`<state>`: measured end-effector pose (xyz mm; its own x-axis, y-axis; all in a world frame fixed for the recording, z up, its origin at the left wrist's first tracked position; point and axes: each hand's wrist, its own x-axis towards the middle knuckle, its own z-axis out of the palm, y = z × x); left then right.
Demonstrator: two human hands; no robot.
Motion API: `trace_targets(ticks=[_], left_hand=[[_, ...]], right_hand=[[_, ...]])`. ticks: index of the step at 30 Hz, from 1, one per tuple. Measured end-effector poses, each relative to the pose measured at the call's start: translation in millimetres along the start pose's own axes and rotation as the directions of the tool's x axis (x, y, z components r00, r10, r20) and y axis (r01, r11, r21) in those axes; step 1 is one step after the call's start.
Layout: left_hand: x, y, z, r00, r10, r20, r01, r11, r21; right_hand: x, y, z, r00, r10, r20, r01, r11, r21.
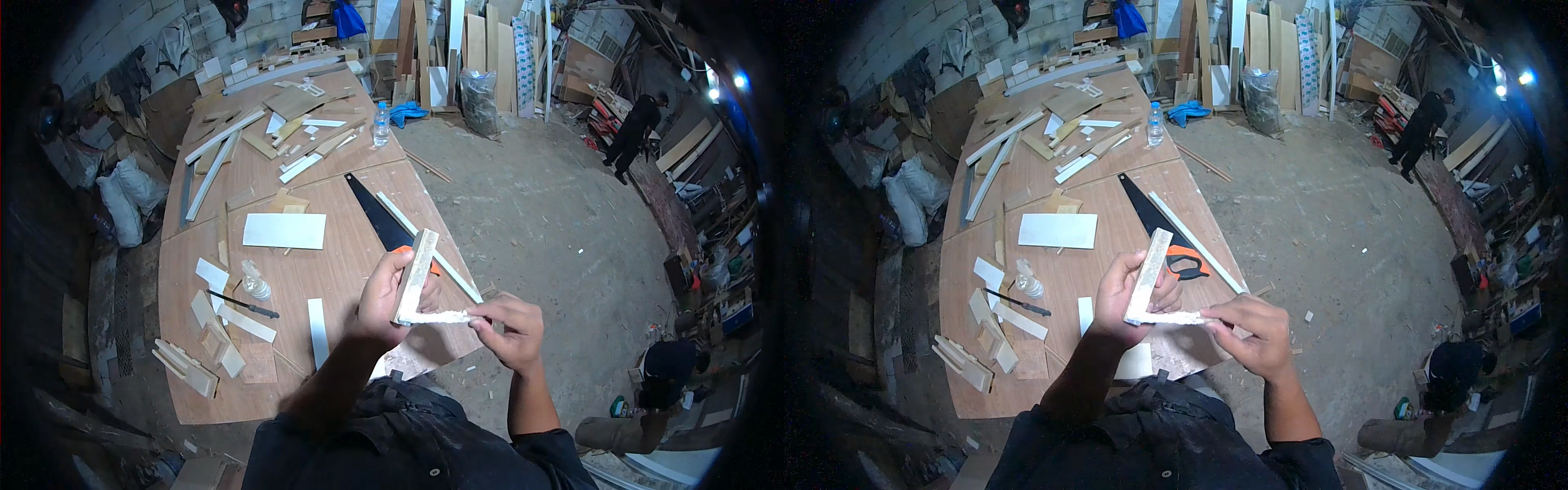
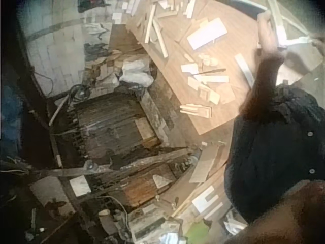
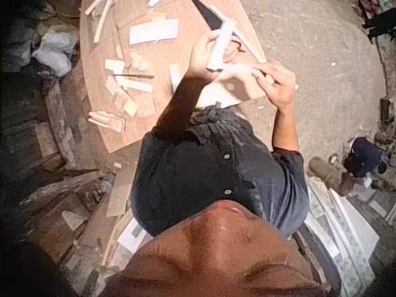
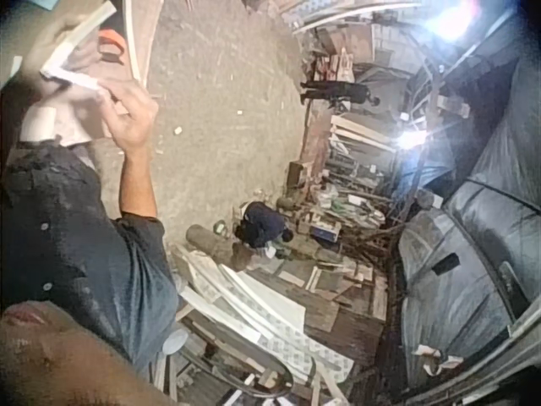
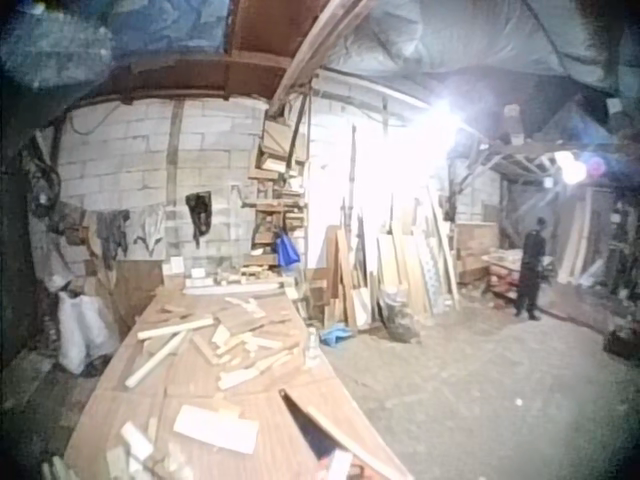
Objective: The person sands small wooden pieces with a sanding block, fits them together by hand, and applies glue to the wood using an applicator stick.
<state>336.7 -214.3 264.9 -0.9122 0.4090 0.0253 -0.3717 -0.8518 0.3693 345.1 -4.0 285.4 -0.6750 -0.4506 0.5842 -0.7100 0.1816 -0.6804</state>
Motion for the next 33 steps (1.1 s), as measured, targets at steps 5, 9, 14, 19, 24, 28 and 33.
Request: trace_targets(ticks=[5, 9, 14, 19, 24, 28, 33], left_hand=[[-7.1, 6.4, -2.4, 0.989, 0.055, -0.137, -0.044, 0.996, 0.08], [-7.7, 11.4, -14.5, 1.0, 0.002, 0.03, -0.003, 0.999, 0.041], [-6.8, 16.8, -2.1, 0.997, 0.031, -0.064, -0.026, 0.997, 0.079], [-2.2, 18.7, -8.4, 0.998, -0.035, 0.049, 0.033, 0.999, 0.041], [0.4, 16.9, -6.8, 0.999, -0.028, -0.043, 0.028, 1.0, 0.012], [-0.9, 17.0, -10.2, 0.998, -0.039, 0.042, 0.037, 0.998, 0.048], [-1.2, 17.0, -15.0, 0.998, 0.053, -0.017, -0.051, 0.995, 0.085]], right_hand=[[-1.0, -2.3, 12.9, 0.983, 0.101, -0.156, -0.106, 0.994, -0.028], [5.3, -8.7, 19.0, 1.0, 0.001, -0.008, -0.001, 0.998, -0.062], [3.8, -7.0, 19.5, 0.984, 0.088, -0.157, -0.099, 0.993, -0.066], [1.8, -8.3, 19.4, 0.998, -0.001, -0.065, -0.003, 0.998, -0.061], [0.5, -8.4, 21.6, 0.979, 0.095, -0.183, -0.111, 0.991, -0.079], [1.5, -4.3, 24.4, 0.997, -0.026, -0.074, 0.023, 0.999, -0.046], [8.8, -12.1, 32.4, 0.983, 0.016, -0.185, -0.038, 0.993, -0.113]])
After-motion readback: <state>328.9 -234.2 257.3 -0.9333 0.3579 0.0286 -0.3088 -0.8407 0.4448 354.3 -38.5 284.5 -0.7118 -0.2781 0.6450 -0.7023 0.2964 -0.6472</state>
